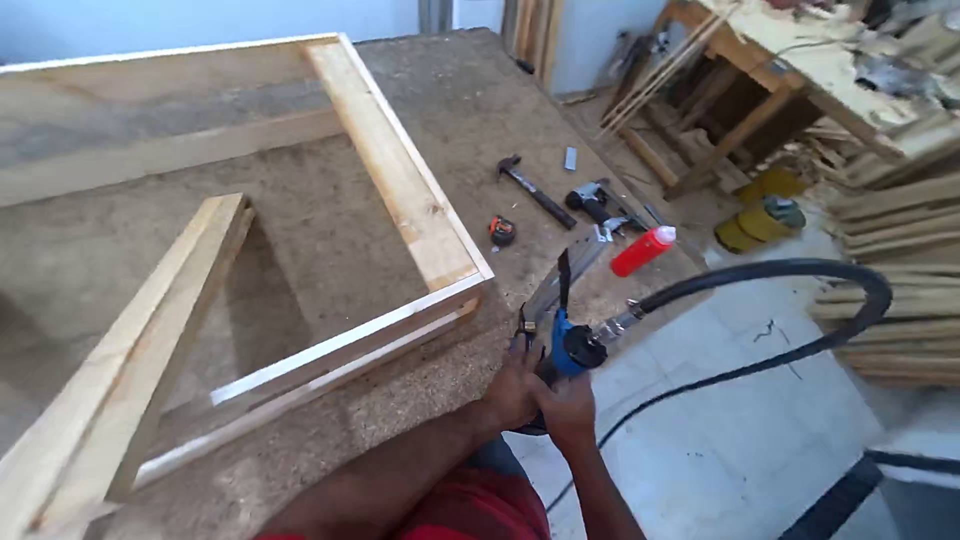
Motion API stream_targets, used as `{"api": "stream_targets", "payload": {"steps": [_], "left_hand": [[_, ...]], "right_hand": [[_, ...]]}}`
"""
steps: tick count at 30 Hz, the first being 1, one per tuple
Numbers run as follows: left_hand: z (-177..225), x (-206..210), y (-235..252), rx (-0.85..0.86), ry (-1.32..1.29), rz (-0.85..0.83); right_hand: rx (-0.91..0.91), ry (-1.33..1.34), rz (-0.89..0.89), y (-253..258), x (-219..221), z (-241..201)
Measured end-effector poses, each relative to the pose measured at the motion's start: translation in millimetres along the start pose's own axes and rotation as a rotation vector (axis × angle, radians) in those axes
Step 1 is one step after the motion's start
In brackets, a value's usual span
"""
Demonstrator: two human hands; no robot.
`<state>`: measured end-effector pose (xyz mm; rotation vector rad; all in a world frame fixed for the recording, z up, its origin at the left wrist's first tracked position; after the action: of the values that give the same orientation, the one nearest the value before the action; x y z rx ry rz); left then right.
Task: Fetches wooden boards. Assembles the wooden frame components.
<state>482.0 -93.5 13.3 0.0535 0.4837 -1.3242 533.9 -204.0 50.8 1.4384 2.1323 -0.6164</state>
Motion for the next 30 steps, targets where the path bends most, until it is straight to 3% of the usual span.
{"api": "stream_targets", "payload": {"steps": [3,6,9,11,14,19,24,30], "left_hand": [[-6,-23,-19,-0.002,-0.294,-0.022],[-36,-34,-31,-0.335,-0.625,0.186],[-40,-29,-27,-0.557,-1.099,-0.001],[-14,-26,-31,-0.45,-1.433,-0.131],[28,-31,-34,-0.165,-1.7,0.03],[44,-63,-21,0.122,-1.638,0.151],[41,-78,-22,0.153,-1.656,0.173],[37,-84,-18,0.161,-1.644,0.133]], "right_hand": [[0.0,0.324,0.066,36,21,4],[0.056,0.416,-0.014,49,-1,-2],[-0.016,0.495,-0.165,27,-43,-21],[-0.114,0.588,-0.331,3,-76,-31],[-0.366,0.626,-0.552,-14,-102,-45],[-0.656,0.638,-0.539,-10,-88,-72],[-0.761,0.528,-0.476,-8,-73,-84],[-0.756,0.565,-0.444,-8,-67,-87]]}}
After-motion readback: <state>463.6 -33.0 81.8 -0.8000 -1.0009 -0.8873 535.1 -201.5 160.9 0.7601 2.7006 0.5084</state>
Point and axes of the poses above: each hand's wrist, its own y-axis towards the middle knuckle, its own x-axis out of the palm, z = x × y, the point moved 1 cm from there along y, towards the middle knuckle, and after that the axes turned 11 degrees about -y, right-handed, at the moved point
